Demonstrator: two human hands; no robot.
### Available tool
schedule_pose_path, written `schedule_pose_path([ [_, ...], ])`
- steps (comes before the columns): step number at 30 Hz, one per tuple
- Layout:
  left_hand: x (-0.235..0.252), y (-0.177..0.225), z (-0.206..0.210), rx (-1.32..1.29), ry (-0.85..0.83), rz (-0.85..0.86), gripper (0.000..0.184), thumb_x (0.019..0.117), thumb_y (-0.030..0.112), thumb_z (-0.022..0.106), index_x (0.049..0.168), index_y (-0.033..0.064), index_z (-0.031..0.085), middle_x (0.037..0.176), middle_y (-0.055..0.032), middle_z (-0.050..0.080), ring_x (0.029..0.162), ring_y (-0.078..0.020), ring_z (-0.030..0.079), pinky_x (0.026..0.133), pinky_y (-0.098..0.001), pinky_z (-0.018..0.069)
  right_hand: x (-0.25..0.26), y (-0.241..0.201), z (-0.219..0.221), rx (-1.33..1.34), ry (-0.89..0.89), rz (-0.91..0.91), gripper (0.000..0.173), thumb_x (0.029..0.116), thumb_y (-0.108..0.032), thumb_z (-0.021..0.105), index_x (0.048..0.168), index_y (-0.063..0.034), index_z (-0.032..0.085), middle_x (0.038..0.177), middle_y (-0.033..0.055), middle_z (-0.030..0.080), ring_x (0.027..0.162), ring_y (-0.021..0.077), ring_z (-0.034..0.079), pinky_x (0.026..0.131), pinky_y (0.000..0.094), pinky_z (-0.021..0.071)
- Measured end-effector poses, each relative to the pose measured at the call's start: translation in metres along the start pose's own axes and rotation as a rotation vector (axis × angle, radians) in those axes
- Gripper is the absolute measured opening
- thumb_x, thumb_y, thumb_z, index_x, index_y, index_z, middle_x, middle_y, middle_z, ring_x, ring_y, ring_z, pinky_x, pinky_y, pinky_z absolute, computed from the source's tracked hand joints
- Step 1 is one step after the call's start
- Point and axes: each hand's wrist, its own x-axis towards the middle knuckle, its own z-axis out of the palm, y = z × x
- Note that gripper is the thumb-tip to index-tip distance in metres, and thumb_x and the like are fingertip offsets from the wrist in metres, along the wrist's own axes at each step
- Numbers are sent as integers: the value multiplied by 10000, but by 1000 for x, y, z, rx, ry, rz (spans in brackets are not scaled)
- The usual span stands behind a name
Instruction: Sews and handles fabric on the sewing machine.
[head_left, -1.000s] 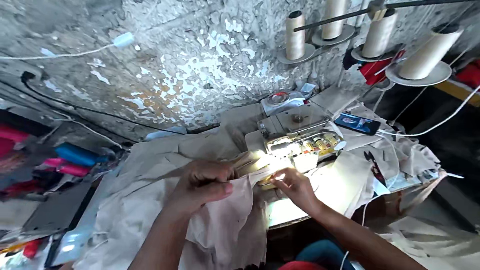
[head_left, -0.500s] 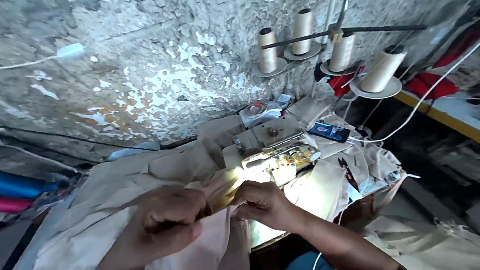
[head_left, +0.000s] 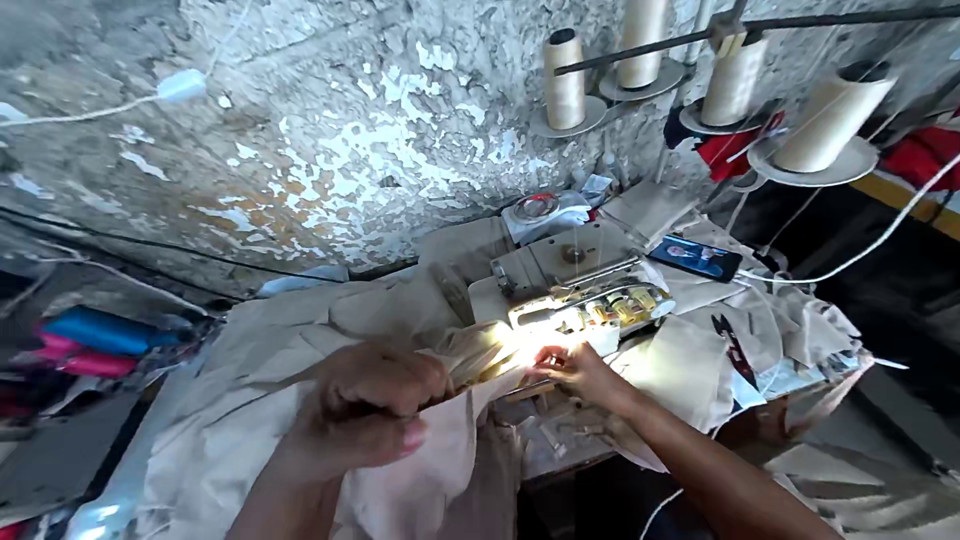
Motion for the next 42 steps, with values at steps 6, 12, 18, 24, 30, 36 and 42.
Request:
schedule_pose_path([
  [6,1,0,2,-16,-31,-27,240,985,240,651,759,177,601,736,113,592,762,13,611,759,-189,533,5,0,1,156,17,28,142,959,-113,681,965,29,685,803,-14,683,708,-29,634,697,146,546],
  [12,9,3,7,-8,-7,-36,280,976,257,653,717,182,581,695,134,568,720,43,586,721,-148,505,-5,-9,-5,-17,43,54,199,946,-141,715,996,49,748,930,97,736,832,8,660,812,172,533],
  [18,18,12,23,337,120,-185,235,890,206,688,684,165,583,615,132,505,567,92,468,524,-71,399,-37,17,-7,82,-79,69,272,978,-159,650,1090,87,681,761,11,650,644,-34,557,639,145,489],
  [24,17,9,48,314,-42,-284,317,945,132,620,651,101,504,609,101,427,570,107,389,512,-52,300,-59,33,15,301,61,88,43,878,-18,719,854,-2,750,812,-75,695,703,-109,579,665,79,491],
  [30,10,3,52,301,-81,-269,317,937,93,622,649,84,489,620,81,432,577,95,390,513,-58,297,-60,49,24,238,100,-4,73,876,-19,700,869,26,756,856,-20,698,746,-98,585,701,80,495],
  [36,6,-2,53,274,-73,-272,328,946,99,620,650,89,479,624,83,426,583,94,389,518,-59,295,-59,48,25,207,133,35,83,880,-20,686,844,17,751,845,-29,697,753,-101,587,721,85,498],
  [42,4,-7,55,296,-47,-267,324,932,86,628,641,78,488,624,76,440,587,96,399,523,-57,304,-48,54,23,185,158,16,88,880,-13,675,860,19,754,896,0,710,837,-67,622,797,117,519],
])
